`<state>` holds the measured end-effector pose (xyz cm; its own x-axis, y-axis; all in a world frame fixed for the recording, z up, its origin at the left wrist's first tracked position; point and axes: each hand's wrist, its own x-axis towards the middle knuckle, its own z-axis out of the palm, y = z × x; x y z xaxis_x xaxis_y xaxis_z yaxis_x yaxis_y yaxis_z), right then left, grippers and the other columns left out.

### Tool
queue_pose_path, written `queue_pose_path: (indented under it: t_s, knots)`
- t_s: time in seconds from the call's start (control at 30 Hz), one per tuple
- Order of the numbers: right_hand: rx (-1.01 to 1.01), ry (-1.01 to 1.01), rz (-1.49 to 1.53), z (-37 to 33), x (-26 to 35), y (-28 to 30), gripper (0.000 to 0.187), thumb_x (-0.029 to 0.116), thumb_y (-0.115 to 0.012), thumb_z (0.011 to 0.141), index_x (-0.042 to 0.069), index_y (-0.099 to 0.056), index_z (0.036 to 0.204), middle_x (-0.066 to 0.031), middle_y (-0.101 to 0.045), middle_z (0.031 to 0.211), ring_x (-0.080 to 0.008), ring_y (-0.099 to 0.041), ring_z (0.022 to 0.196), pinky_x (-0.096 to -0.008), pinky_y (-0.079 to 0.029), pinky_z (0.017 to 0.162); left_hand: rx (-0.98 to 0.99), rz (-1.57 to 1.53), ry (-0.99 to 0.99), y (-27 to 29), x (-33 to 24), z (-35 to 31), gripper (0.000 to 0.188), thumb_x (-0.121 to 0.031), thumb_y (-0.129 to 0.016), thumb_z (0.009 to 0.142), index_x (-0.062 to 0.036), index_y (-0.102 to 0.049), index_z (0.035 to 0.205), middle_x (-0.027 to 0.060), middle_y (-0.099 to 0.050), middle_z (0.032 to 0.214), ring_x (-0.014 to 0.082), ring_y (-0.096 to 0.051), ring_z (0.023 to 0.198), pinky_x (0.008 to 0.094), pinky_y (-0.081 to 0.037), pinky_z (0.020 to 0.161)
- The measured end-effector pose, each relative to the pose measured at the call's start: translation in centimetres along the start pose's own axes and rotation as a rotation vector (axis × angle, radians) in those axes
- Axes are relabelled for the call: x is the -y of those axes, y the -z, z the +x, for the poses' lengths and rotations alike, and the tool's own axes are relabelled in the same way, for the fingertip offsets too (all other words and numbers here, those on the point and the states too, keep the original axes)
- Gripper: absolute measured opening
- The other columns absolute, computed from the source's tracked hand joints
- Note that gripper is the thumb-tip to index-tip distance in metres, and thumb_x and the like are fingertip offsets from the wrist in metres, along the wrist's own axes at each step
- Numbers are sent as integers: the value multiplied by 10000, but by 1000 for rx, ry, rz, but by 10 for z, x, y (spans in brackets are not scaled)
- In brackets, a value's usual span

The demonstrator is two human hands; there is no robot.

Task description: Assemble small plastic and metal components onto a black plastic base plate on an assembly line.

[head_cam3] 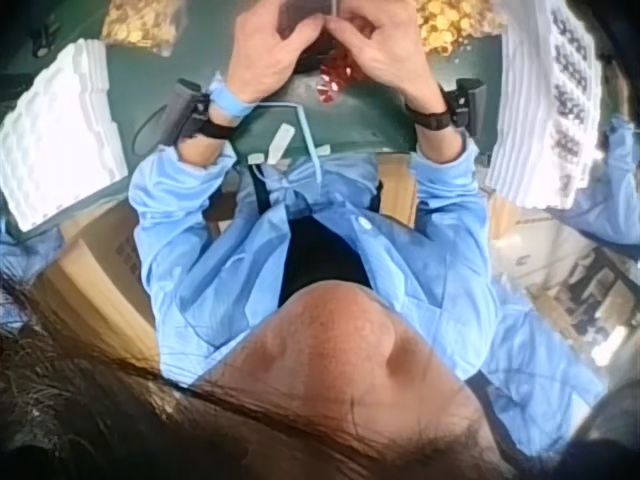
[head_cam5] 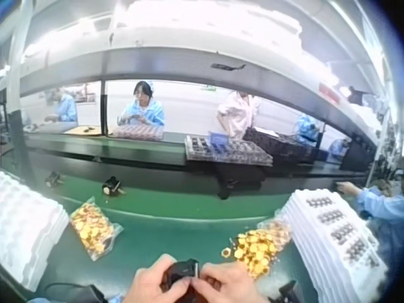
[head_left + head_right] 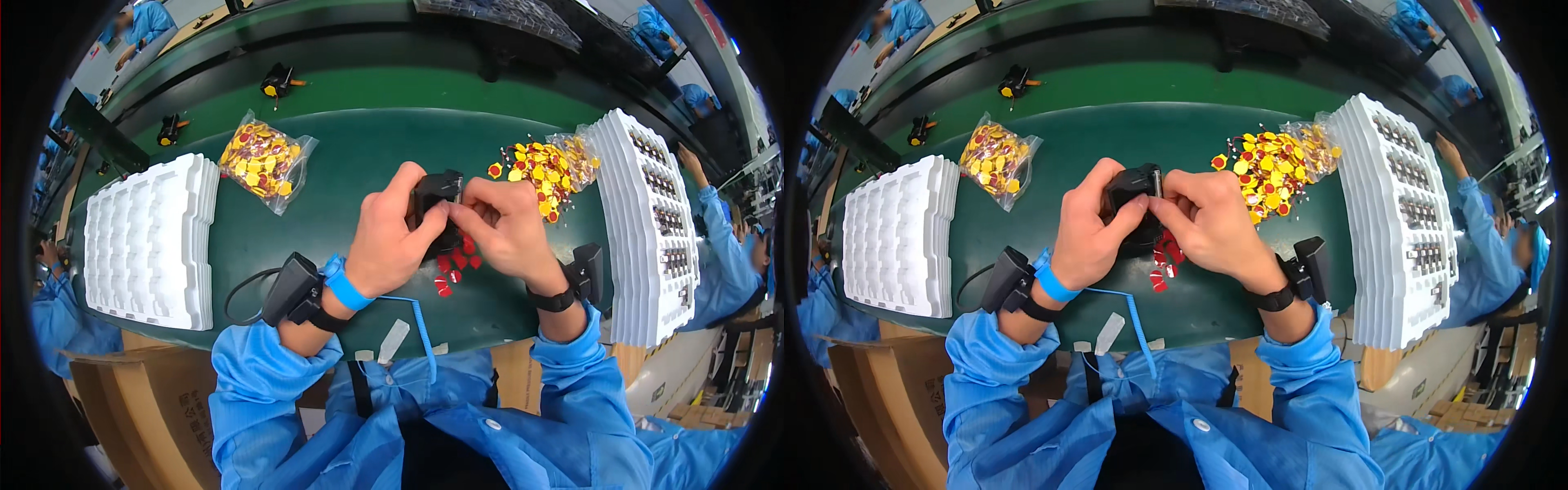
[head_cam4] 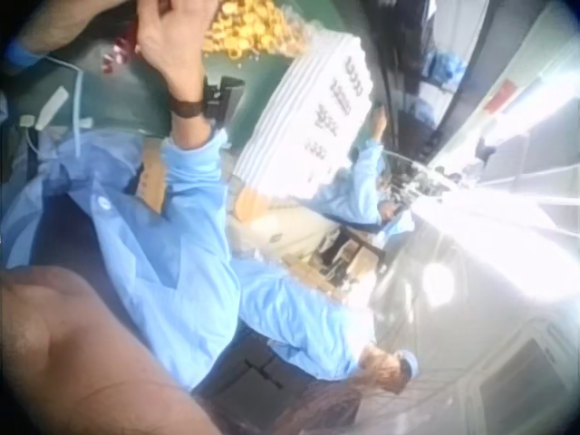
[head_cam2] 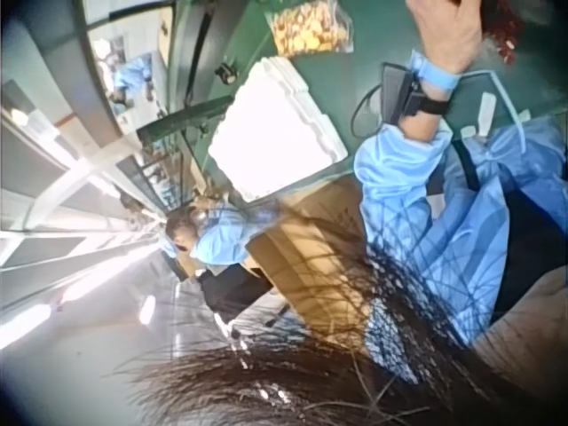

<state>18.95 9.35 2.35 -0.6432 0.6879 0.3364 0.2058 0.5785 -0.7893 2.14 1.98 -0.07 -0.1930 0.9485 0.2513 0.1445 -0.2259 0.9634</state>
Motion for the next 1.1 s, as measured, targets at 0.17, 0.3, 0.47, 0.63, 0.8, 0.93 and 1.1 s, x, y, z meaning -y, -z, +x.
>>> queue_pose_path:
  t_s: [0.17, 0.3, 0.47, 0.63, 0.8, 0.93, 1.1]
  knots:
    - [-122, 7, 181, -5, -18, -12, 183, 37, -668, 868, -35, -574, 727, -21, -519, 533, -46, -483, 484, -242, -347, 446, 115, -6, 47, 4, -4, -1, 197, -129, -669, 893, -15, -526, 966, -5, -542, 797, 32, -466, 725, 208, -389, 605]
    - [-65, 43, 84, -9, -10, -10, 202, 50, -675, 865, -35, -565, 718, -22, -507, 530, -46, -465, 478, -236, -346, 443, 89, -22, -86, -1, 9, 4, 246, -185, -653, 895, -7, -494, 958, 39, -524, 611, 96, -494, 559, 286, -371, 505]
    - [-122, 48, -48, 15, -13, 5, 260, 122, -704, 847, -21, -578, 671, -35, -505, 525, -72, -474, 469, -272, -361, 444, -32, -100, 70, 3, -15, -1, 289, -281, -595, 962, -19, -546, 1074, 4, -554, 706, 53, -492, 605, 208, -367, 521]
    - [-255, -144, -637, 128, -106, 102, 195, 151, -718, 779, -34, -687, 727, -128, -648, 610, -194, -645, 534, -335, -495, 536, -162, -24, -59, 7, 1, 6, 139, -142, -602, 948, -29, -550, 1009, -18, -491, 581, 36, -426, 525, 225, -300, 476]
    - [-71, -546, -635, 165, -176, 137, 287, 246, -729, 800, -40, -706, 792, -210, -695, 713, -357, -704, 665, -416, -577, 660, -130, 153, -167, 1, 11, 7, 104, -41, -626, 882, -3, -539, 837, 21, -410, 508, 59, -363, 474, 271, -265, 457]
    - [-247, -245, -962, 163, -169, 114, 314, 268, -681, 862, -44, -693, 828, -261, -692, 816, -432, -686, 801, -487, -562, 698, -133, 193, -186, 4, 16, 6, 111, -39, -622, 876, -4, -530, 825, 33, -406, 507, 83, -366, 463, 286, -270, 457]
    - [157, 0, -873, 115, -99, 94, 131, 182, -670, 802, 64, -717, 835, -194, -694, 830, -398, -671, 825, -491, -539, 765, -171, 220, -216, 8, 7, 10, 109, -32, -620, 869, -12, -528, 815, 38, -396, 510, 98, -367, 456, 293, -273, 457]
